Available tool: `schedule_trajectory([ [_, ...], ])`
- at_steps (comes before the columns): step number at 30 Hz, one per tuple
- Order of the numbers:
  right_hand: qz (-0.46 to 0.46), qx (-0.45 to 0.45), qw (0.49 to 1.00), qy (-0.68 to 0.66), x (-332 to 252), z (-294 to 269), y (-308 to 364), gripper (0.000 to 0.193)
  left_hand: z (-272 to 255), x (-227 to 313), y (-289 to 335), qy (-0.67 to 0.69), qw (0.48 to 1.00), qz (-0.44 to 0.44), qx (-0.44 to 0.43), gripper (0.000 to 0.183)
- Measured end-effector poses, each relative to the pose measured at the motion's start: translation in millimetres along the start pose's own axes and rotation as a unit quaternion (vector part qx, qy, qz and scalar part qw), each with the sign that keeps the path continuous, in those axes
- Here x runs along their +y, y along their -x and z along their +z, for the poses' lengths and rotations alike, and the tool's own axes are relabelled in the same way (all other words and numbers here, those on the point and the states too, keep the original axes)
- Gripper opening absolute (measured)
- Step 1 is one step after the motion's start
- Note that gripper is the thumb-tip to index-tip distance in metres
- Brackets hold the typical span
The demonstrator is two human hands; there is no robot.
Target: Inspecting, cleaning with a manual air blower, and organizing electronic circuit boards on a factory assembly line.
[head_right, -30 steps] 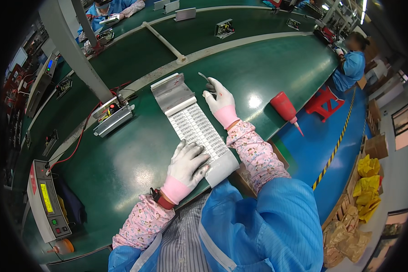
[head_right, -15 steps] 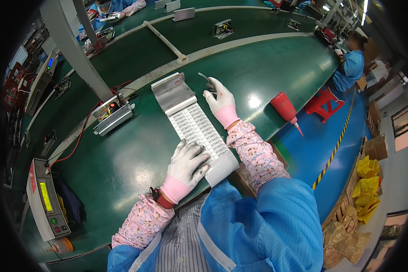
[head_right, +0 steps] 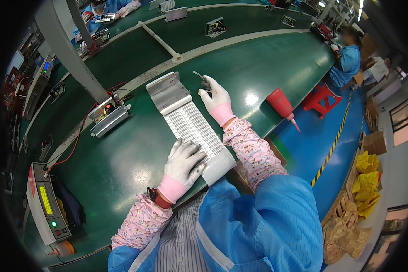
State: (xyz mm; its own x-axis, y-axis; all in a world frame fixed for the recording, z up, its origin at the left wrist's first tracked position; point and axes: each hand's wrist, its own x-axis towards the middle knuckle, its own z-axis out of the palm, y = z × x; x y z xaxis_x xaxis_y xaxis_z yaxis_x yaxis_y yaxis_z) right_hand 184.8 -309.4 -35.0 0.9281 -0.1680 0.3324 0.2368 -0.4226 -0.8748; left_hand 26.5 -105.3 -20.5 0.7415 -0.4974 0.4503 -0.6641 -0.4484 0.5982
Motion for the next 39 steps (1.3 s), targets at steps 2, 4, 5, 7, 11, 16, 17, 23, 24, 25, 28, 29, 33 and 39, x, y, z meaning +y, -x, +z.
schedule_trajectory([
  [2, 0.004, -0.001, 1.0, -0.001, -1.1, -0.3, 0.2, 0.05, 0.5, -0.2, 0.1, -0.003, 1.0, 0.0, -0.001, 0.032],
  [4, 0.006, -0.002, 1.0, -0.002, -1.3, -0.6, 0.4, 0.05, 1.0, -0.4, 0.3, -0.004, 1.0, 0.0, -0.001, 0.032],
  [5, 0.004, 0.0, 1.0, -0.004, -1.1, -1.0, 0.5, 0.05, 1.3, -0.4, 0.3, -0.003, 1.0, 0.0, -0.001, 0.032],
  [7, -0.001, 0.003, 1.0, -0.008, -0.6, -1.9, 0.3, 0.05, 2.0, -0.6, 0.1, 0.0, 1.0, -0.001, 0.001, 0.032],
  [11, -0.006, -0.005, 1.0, -0.022, 0.4, 3.2, -0.4, 0.05, 1.3, -3.1, 3.2, -0.001, 1.0, -0.005, 0.004, 0.032],
  [16, -0.019, -0.022, 0.998, -0.055, 11.7, 0.9, -4.1, 0.051, -2.0, -0.9, 1.5, -0.032, 0.999, -0.002, 0.009, 0.03],
  [17, -0.017, -0.017, 0.999, -0.04, 12.4, -2.7, -3.0, 0.051, -2.4, -0.6, 1.0, -0.033, 0.999, 0.005, -0.006, 0.031],
  [23, -0.007, -0.005, 0.999, -0.05, -6.1, -0.4, 4.1, 0.048, 0.8, -5.3, 3.6, -0.025, 1.0, 0.015, -0.009, 0.031],
  [24, -0.007, -0.006, 0.999, -0.051, -7.3, 0.0, 3.7, 0.048, -0.1, -5.0, 3.7, -0.026, 1.0, 0.013, -0.009, 0.031],
  [25, -0.007, -0.008, 0.999, -0.049, -8.2, 0.1, 3.4, 0.047, -0.8, -4.9, 3.5, -0.02, 1.0, 0.011, -0.006, 0.031],
  [28, -0.005, -0.012, 0.999, -0.04, -8.8, 0.3, 3.6, 0.047, -2.0, -4.6, 3.3, -0.001, 1.0, 0.004, 0.0, 0.03],
  [29, -0.004, -0.011, 0.999, -0.04, -8.4, 0.0, 3.4, 0.047, -2.5, -4.5, 2.7, 0.0, 1.0, 0.004, -0.001, 0.03],
  [33, -0.01, -0.007, 0.999, -0.053, -6.9, -1.0, 2.7, 0.045, -5.5, -2.5, 1.0, -0.015, 1.0, -0.011, 0.011, 0.03],
  [39, 0.016, -0.008, 0.999, -0.03, -14.9, -6.0, 5.2, 0.037, -2.6, -2.8, 2.1, -0.02, 1.0, -0.011, 0.01, 0.031],
])
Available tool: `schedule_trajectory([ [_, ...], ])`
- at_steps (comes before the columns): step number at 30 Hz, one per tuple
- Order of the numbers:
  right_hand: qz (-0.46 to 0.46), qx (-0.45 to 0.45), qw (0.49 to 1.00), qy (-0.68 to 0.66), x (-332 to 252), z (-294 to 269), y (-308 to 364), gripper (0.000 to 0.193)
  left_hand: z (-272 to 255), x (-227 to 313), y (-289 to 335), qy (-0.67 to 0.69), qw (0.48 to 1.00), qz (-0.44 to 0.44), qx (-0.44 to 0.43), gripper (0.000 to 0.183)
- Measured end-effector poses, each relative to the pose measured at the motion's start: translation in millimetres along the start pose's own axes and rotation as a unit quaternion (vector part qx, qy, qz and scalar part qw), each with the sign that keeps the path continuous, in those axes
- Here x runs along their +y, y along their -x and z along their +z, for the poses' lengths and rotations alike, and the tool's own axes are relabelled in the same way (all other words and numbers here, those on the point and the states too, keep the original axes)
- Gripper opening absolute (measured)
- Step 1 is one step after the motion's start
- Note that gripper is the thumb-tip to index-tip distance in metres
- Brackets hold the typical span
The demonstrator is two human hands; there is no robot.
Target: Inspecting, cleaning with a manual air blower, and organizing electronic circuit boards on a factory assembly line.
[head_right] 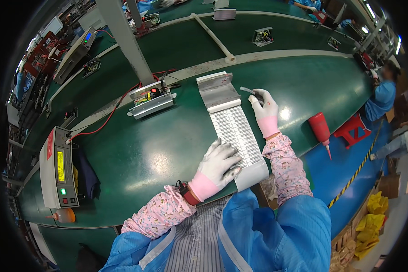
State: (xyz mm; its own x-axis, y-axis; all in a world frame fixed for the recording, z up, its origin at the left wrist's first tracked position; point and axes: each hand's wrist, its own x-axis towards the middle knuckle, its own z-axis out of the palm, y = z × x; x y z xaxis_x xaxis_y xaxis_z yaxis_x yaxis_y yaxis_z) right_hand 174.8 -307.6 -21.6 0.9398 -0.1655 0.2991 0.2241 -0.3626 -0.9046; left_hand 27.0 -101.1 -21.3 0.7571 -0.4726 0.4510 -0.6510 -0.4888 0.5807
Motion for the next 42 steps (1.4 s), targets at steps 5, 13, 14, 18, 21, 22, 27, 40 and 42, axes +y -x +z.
schedule_trajectory([
  [5, 0.03, -0.007, 0.998, 0.046, -2.5, -3.5, -0.4, 0.031, 0.3, -0.1, 0.3, -0.007, 1.0, 0.001, -0.004, 0.032],
  [13, 0.028, 0.015, 0.999, -0.029, 20.6, -7.0, -27.1, 0.038, -1.9, -1.3, -1.4, -0.019, 1.0, -0.004, -0.01, 0.032],
  [14, 0.028, 0.022, 0.998, -0.054, 24.9, -6.6, -37.8, 0.039, -2.2, -2.3, -1.7, -0.02, 1.0, -0.005, -0.011, 0.032],
  [18, -0.071, 0.058, 0.991, 0.101, 51.9, -10.1, -134.5, 0.048, -5.3, -1.4, -4.6, -0.002, 1.0, -0.006, -0.013, 0.032],
  [21, -0.094, 0.047, 0.922, 0.372, 54.4, 2.8, -207.0, 0.067, -9.1, -0.9, -4.7, 0.001, 1.0, -0.014, -0.008, 0.032],
  [22, -0.1, 0.043, 0.922, 0.371, 58.8, 5.3, -229.5, 0.067, -9.3, 0.2, -3.6, 0.004, 1.0, -0.017, -0.009, 0.032],
  [27, -0.181, -0.009, 0.752, 0.634, 69.0, 29.1, -306.9, 0.081, -8.6, -1.4, -3.2, 0.024, 0.999, -0.034, -0.003, 0.031],
  [40, -0.184, -0.077, 0.692, 0.694, 46.2, 36.5, -340.9, 0.076, -11.2, -1.9, -6.0, 0.039, 0.998, -0.035, 0.023, 0.026],
  [42, -0.231, -0.051, 0.735, 0.636, 28.9, 28.1, -324.1, 0.076, -11.2, -3.0, -4.9, 0.039, 0.998, -0.03, 0.028, 0.026],
])
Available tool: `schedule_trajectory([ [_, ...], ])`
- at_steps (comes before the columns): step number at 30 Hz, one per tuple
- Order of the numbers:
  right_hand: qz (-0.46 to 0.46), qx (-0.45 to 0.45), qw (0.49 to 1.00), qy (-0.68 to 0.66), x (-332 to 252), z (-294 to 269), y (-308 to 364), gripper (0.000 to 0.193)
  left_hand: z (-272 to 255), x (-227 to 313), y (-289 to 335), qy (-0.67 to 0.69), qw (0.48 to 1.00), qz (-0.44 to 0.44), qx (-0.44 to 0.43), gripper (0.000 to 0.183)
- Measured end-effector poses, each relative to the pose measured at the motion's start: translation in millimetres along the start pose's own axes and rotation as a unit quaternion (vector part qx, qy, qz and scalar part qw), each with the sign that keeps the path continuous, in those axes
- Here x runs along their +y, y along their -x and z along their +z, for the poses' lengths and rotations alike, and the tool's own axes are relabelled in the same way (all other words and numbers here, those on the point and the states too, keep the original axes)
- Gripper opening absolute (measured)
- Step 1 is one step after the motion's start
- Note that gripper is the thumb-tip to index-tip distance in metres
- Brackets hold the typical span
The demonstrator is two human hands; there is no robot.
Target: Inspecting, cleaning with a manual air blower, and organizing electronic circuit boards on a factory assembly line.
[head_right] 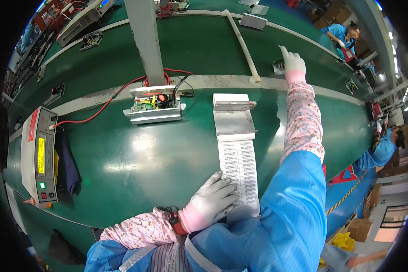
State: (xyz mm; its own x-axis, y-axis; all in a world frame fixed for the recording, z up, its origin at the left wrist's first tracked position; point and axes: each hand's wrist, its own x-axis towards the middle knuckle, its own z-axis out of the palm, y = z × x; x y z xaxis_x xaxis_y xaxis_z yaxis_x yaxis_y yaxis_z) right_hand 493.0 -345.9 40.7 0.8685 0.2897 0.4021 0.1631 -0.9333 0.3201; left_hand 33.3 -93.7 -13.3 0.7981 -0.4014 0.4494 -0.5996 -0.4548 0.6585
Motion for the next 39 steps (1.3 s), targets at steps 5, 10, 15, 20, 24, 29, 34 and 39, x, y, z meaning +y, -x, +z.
schedule_trajectory([
  [5, 0.089, 0.122, 0.971, -0.185, -39.7, -76.3, 40.6, 0.07, -0.9, 3.6, 2.6, -0.021, 1.0, -0.001, 0.0, 0.027],
  [10, -0.033, 0.285, 0.83, -0.478, -104.1, -162.3, 112.9, 0.071, 1.8, 6.3, 3.4, -0.002, 0.999, 0.007, 0.032, 0.027],
  [15, -0.241, 0.01, 0.797, -0.553, -186.0, -257.1, 200.2, 0.084, -21.7, 20.5, -2.5, 0.068, 0.974, 0.053, 0.211, 0.029],
  [20, -0.354, -0.054, 0.826, -0.436, -240.8, -252.4, 249.7, 0.082, -84.0, 19.2, 18.1, -0.061, 0.922, 0.065, 0.378, 0.014],
  [24, -0.336, -0.014, 0.824, -0.455, -261.7, -239.8, 269.4, 0.072, -81.8, -12.8, 27.0, -0.045, 0.855, -0.039, 0.514, 0.023],
  [29, -0.165, -0.023, 0.764, -0.623, -250.3, -234.1, 281.6, 0.046, -76.7, -26.5, 39.2, 0.138, 0.828, -0.206, 0.503, 0.019],
  [34, 0.088, -0.181, 0.685, -0.7, -233.2, -237.2, 294.4, 0.03, -71.3, -22.3, 39.4, 0.245, 0.841, -0.267, 0.402, 0.018],
  [39, 0.092, -0.236, 0.681, -0.687, -233.3, -237.3, 290.8, 0.032, -70.8, -20.7, 39.3, 0.245, 0.839, -0.269, 0.405, 0.018],
])
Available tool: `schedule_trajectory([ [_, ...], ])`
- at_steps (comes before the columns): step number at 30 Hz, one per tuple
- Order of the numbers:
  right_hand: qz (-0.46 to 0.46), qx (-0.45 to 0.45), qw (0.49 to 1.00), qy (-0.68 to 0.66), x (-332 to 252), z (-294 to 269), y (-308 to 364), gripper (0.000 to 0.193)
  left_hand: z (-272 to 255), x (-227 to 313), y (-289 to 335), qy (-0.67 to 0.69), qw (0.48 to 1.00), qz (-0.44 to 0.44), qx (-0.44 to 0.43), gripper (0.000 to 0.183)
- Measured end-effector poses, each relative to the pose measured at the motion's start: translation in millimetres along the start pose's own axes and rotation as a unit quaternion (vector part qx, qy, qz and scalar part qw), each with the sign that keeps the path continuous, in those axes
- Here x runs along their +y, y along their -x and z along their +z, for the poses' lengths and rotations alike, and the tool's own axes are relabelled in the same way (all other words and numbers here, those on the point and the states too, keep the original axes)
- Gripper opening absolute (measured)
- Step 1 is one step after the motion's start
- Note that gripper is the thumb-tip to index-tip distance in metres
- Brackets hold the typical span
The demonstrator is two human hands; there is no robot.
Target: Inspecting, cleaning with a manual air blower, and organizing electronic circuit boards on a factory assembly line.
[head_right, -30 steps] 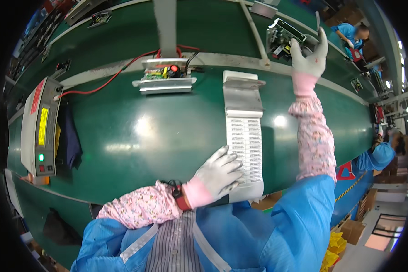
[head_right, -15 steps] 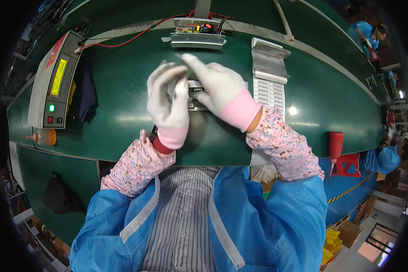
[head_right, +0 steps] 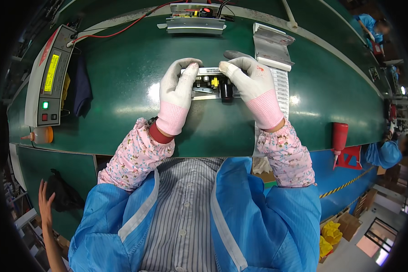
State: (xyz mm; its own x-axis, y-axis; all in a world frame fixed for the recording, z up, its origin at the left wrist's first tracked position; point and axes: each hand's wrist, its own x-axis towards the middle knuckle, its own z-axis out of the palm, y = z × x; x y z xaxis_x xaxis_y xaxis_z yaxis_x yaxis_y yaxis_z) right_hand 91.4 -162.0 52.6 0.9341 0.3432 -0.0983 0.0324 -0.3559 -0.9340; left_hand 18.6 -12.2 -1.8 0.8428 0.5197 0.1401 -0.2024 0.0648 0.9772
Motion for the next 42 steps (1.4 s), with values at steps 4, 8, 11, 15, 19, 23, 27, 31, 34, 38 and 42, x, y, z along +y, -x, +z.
schedule_trajectory([
  [4, 0.012, -0.003, 0.999, -0.032, -2.4, 0.1, -1.1, 0.035, -0.5, -0.7, 0.4, -0.003, 1.0, -0.011, -0.007, 0.018],
  [8, 0.039, -0.008, 0.999, -0.003, -8.7, -0.3, -1.2, 0.026, -0.2, -3.6, -0.2, 0.008, 1.0, -0.005, 0.005, 0.018],
  [11, 0.027, -0.002, 1.0, 0.0, -6.4, -0.4, -1.4, 0.03, 1.1, 0.3, 0.6, 0.014, 1.0, -0.02, -0.003, 0.018],
  [15, 0.004, 0.001, 1.0, 0.023, -1.4, -1.8, -2.9, 0.033, 0.7, 2.1, 0.8, 0.016, 0.999, -0.031, -0.012, 0.018],
  [19, -0.027, -0.002, 0.996, 0.085, 3.7, -7.3, -2.0, 0.031, -1.5, 1.4, -0.2, 0.004, 1.0, -0.021, -0.016, 0.019],
  [23, -0.124, 0.116, 0.976, 0.133, 4.3, -8.7, 13.1, 0.027, -4.3, 2.5, 0.8, -0.009, 0.999, -0.038, -0.032, 0.025],
  [27, -0.333, 0.091, 0.911, 0.226, 12.5, 5.4, 5.6, 0.031, -2.5, 0.3, 1.0, -0.011, 0.999, -0.037, -0.038, 0.025],
  [31, -0.401, 0.046, 0.844, 0.352, 11.0, 3.1, 12.7, 0.036, -1.0, -2.1, -0.4, 0.007, 0.999, -0.03, -0.02, 0.022],
  [34, -0.385, 0.033, 0.799, 0.461, 13.4, -11.6, 23.8, 0.04, -2.1, -6.2, -2.4, 0.027, 0.999, -0.024, 0.0, 0.02],
  [38, -0.36, 0.167, 0.809, 0.434, 46.4, -48.3, 21.1, 0.045, -1.7, -12.4, -6.0, -0.004, 0.995, 0.058, 0.077, 0.022],
  [42, -0.276, 0.065, 0.923, 0.261, 33.2, -22.0, 12.3, 0.049, -2.5, -8.4, -4.9, 0.035, 0.999, 0.024, 0.03, 0.028],
])
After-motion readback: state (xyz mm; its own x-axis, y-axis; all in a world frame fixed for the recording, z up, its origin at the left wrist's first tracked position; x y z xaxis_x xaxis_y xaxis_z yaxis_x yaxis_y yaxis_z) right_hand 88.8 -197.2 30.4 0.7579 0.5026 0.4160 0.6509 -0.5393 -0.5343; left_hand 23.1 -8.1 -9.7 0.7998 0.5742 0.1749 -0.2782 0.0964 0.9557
